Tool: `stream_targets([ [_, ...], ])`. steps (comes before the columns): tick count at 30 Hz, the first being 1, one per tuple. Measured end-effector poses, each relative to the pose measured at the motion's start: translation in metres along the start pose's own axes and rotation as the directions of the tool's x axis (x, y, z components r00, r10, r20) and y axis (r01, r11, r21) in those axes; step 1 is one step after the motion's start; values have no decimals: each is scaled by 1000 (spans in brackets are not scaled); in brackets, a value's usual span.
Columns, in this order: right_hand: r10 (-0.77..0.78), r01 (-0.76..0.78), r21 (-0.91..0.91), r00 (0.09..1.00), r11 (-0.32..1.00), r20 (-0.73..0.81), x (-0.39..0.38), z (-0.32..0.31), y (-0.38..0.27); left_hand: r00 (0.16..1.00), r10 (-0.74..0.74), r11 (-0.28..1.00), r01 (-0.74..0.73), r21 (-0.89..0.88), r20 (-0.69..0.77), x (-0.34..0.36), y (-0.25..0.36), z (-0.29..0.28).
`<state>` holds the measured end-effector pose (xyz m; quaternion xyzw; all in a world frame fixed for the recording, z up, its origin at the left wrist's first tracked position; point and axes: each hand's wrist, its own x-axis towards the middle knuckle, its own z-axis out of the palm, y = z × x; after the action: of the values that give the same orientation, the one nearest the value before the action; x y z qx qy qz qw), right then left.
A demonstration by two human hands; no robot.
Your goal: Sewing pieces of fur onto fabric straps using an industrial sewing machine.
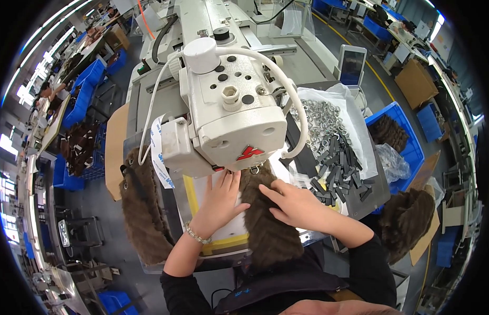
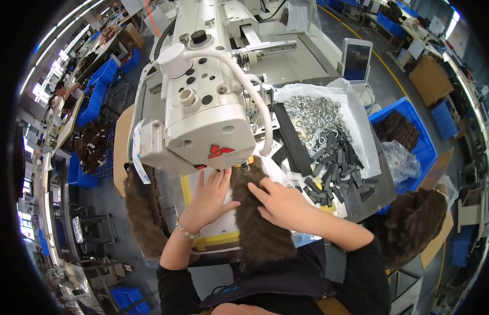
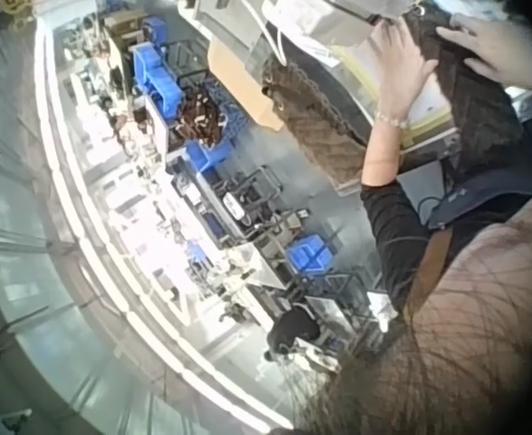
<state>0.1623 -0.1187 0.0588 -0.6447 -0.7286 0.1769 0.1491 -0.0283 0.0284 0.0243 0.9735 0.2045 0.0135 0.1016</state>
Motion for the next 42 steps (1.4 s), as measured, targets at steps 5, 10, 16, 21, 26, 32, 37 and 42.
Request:
stream_targets([
  [5, -10, 3, 289, 1000, 957, 24, -36, -9, 21, 999, -13, 1000, 14, -9, 47, -19, 4, -4],
  [10, 85, -164, 436, 977, 885, 195, -57, -12, 25, 996, -92, 994, 92, -61, 11, -42, 7, 3],
  [16, 185, -165, 950, 976, 266, 117, -74, 37, 41, 942, -334, 417, 137, -898, -11, -69, 41, 19],
  [21, 173, -333, 942, 926, -47, 336, -80, 38, 26, 893, -235, -350, 291, -891, 384, -71, 50, 17],
  [26, 75, -390, 894, 907, -221, 414, -77, 45, 14, 864, -75, -290, 458, -840, 497, -58, 51, 4],
  [32, 116, -326, 945, 940, 32, 320, -70, 58, 16, 903, -30, -92, 425, -901, 429, -55, 58, 5],
  [37, -138, -319, 939, 943, -130, 302, -80, 64, 15, 886, -343, -204, 255, -945, 313, -58, 41, 23],
  [42, -401, -313, 930, 840, 190, 365, -75, 53, 22, 909, -207, -484, 225, -846, 360, -50, 63, 27],
])
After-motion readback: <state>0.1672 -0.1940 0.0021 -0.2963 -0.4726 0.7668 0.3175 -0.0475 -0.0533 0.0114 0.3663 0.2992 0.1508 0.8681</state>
